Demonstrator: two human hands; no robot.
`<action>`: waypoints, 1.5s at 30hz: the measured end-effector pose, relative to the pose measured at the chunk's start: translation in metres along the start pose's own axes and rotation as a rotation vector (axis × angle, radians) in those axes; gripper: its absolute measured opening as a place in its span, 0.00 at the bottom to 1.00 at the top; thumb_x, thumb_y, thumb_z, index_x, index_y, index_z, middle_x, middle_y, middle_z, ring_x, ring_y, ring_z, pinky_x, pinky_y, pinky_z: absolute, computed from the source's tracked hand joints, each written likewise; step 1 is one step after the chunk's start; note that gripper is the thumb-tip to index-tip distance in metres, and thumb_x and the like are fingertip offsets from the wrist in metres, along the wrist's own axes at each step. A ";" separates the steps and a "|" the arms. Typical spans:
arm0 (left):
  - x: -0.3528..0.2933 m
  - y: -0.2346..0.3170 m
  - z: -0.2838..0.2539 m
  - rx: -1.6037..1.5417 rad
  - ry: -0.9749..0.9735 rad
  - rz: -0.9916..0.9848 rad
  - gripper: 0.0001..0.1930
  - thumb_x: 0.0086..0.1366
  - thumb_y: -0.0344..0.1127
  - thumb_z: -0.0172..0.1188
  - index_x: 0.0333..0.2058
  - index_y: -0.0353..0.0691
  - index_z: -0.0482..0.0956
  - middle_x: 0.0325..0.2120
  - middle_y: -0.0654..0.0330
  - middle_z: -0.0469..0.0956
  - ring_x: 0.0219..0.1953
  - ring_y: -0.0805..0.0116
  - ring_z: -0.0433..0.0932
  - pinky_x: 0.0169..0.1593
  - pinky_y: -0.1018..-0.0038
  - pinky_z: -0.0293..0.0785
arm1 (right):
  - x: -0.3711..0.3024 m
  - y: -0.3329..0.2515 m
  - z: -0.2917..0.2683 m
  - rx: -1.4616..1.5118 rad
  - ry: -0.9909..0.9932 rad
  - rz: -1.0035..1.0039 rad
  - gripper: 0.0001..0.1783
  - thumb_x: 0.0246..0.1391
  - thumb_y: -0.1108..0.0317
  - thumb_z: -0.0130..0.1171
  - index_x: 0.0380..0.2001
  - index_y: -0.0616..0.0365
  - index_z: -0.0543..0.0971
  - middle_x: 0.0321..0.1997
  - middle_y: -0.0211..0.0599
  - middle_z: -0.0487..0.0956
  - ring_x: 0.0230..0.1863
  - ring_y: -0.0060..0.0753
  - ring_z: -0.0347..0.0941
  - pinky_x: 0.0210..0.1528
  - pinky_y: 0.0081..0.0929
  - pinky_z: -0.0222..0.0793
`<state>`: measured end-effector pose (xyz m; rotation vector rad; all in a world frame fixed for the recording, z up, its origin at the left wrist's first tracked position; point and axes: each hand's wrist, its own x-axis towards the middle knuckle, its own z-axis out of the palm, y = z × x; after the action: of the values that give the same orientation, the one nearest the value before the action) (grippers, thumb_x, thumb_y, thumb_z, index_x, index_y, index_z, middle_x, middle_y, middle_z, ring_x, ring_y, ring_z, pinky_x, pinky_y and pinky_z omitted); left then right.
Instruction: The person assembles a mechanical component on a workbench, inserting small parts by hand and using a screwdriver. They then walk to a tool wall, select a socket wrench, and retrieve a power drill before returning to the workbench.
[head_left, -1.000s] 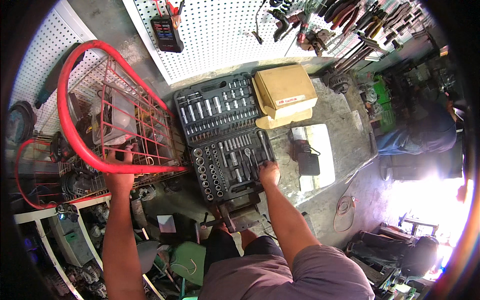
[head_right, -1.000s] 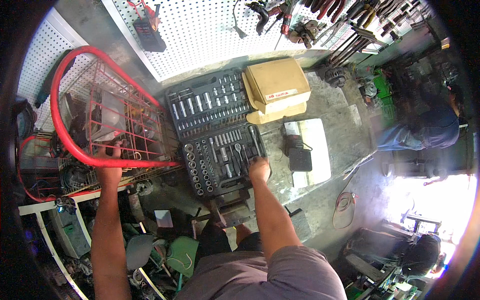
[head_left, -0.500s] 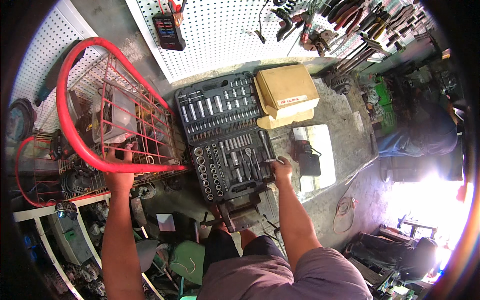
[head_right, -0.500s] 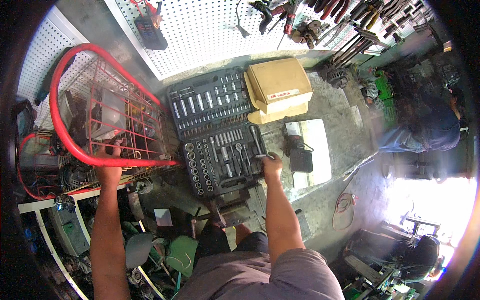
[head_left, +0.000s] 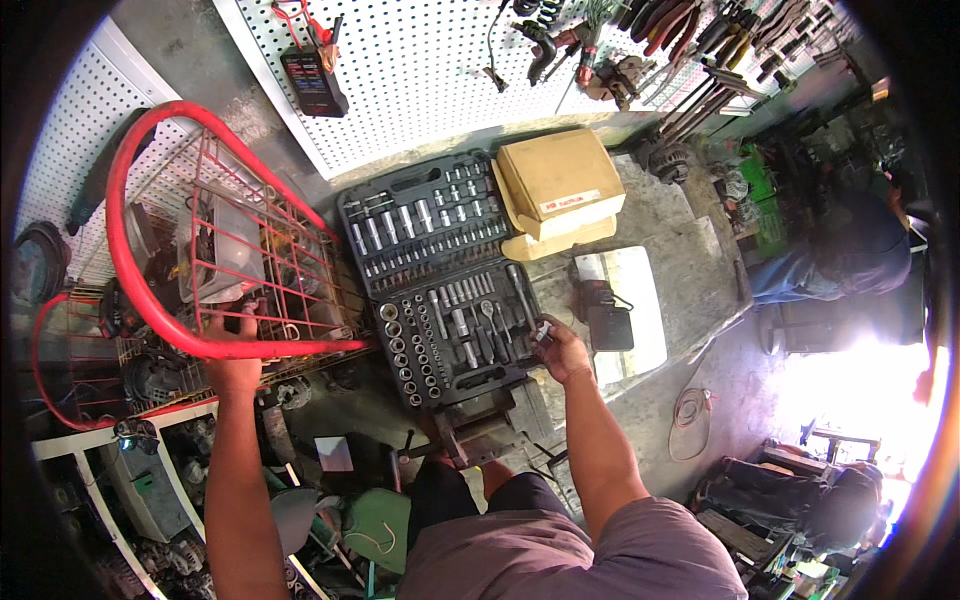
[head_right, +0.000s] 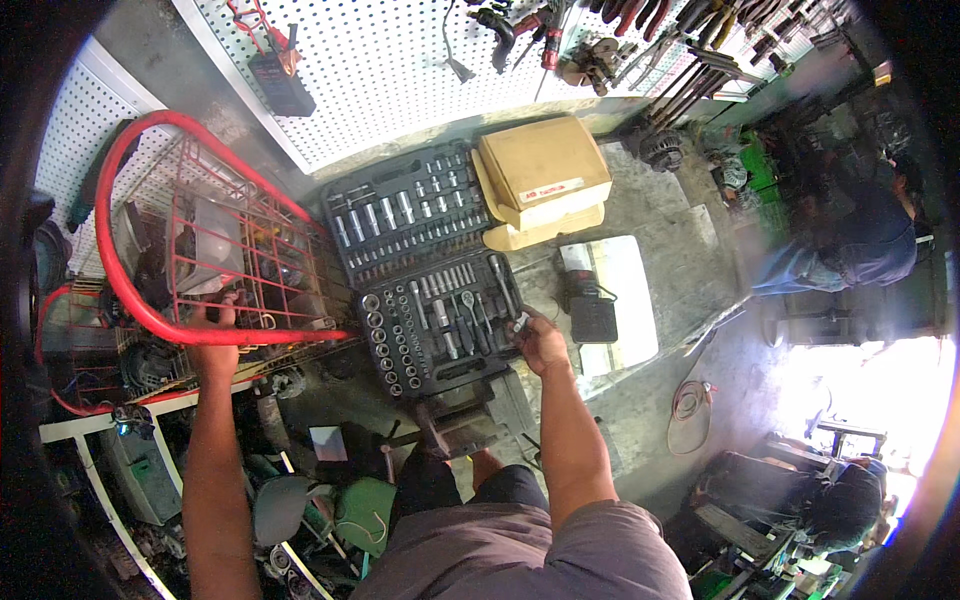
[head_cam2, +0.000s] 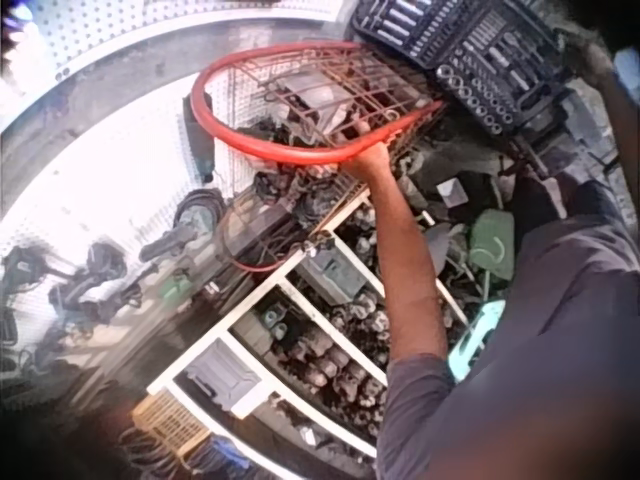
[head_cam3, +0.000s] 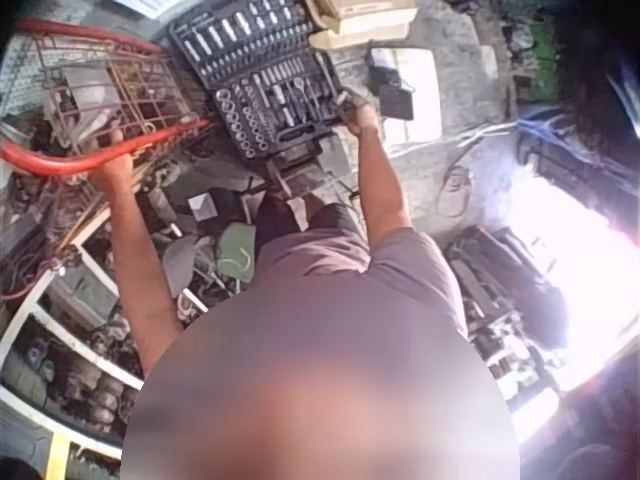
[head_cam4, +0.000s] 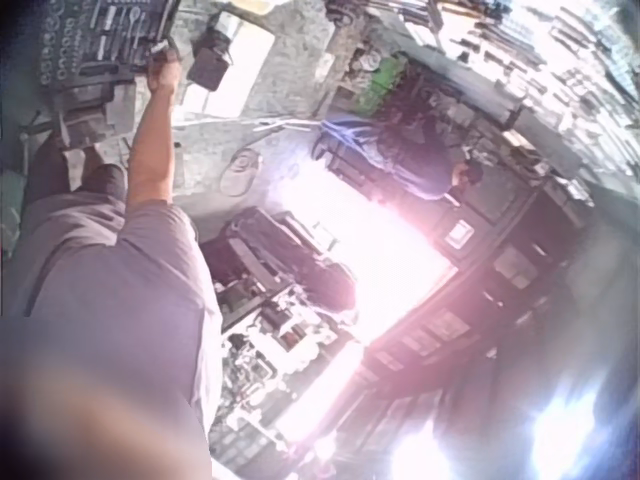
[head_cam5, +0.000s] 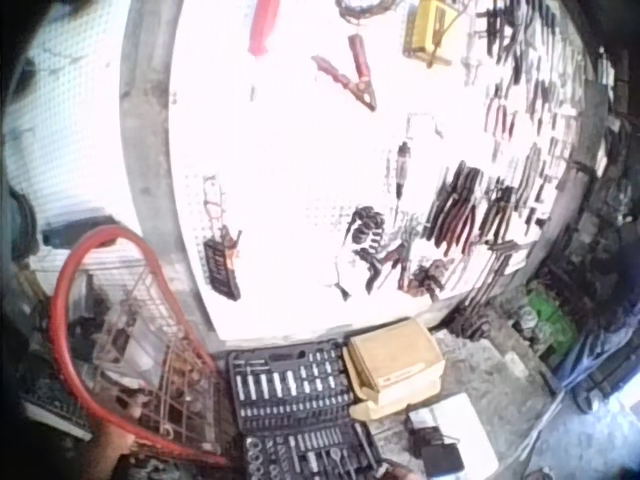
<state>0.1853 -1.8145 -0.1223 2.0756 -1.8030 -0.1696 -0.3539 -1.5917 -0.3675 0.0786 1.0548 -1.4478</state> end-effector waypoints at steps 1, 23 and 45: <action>0.000 0.000 0.001 0.011 0.011 0.002 0.30 0.73 0.56 0.69 0.63 0.41 0.85 0.55 0.39 0.86 0.59 0.36 0.84 0.63 0.48 0.78 | 0.000 0.001 0.000 0.006 0.037 0.018 0.28 0.69 0.68 0.62 0.70 0.63 0.76 0.52 0.40 0.85 0.50 0.42 0.83 0.58 0.46 0.80; -0.007 0.012 -0.007 0.049 0.061 0.026 0.30 0.72 0.60 0.69 0.56 0.39 0.87 0.49 0.42 0.89 0.55 0.37 0.86 0.59 0.49 0.80 | -0.010 0.019 0.021 -0.100 -0.084 0.097 0.37 0.68 0.79 0.61 0.78 0.69 0.65 0.62 0.50 0.85 0.56 0.47 0.86 0.56 0.39 0.87; -0.002 0.000 0.003 0.008 0.074 0.049 0.30 0.72 0.58 0.70 0.58 0.36 0.86 0.51 0.38 0.86 0.56 0.35 0.84 0.60 0.47 0.79 | 0.007 0.010 0.033 -1.696 0.532 -0.140 0.20 0.65 0.54 0.69 0.48 0.60 0.90 0.49 0.54 0.91 0.52 0.55 0.90 0.57 0.49 0.84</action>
<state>0.1844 -1.8126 -0.1252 2.0142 -1.8108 -0.0712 -0.3296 -1.6153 -0.3586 -0.8665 2.4293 -0.2327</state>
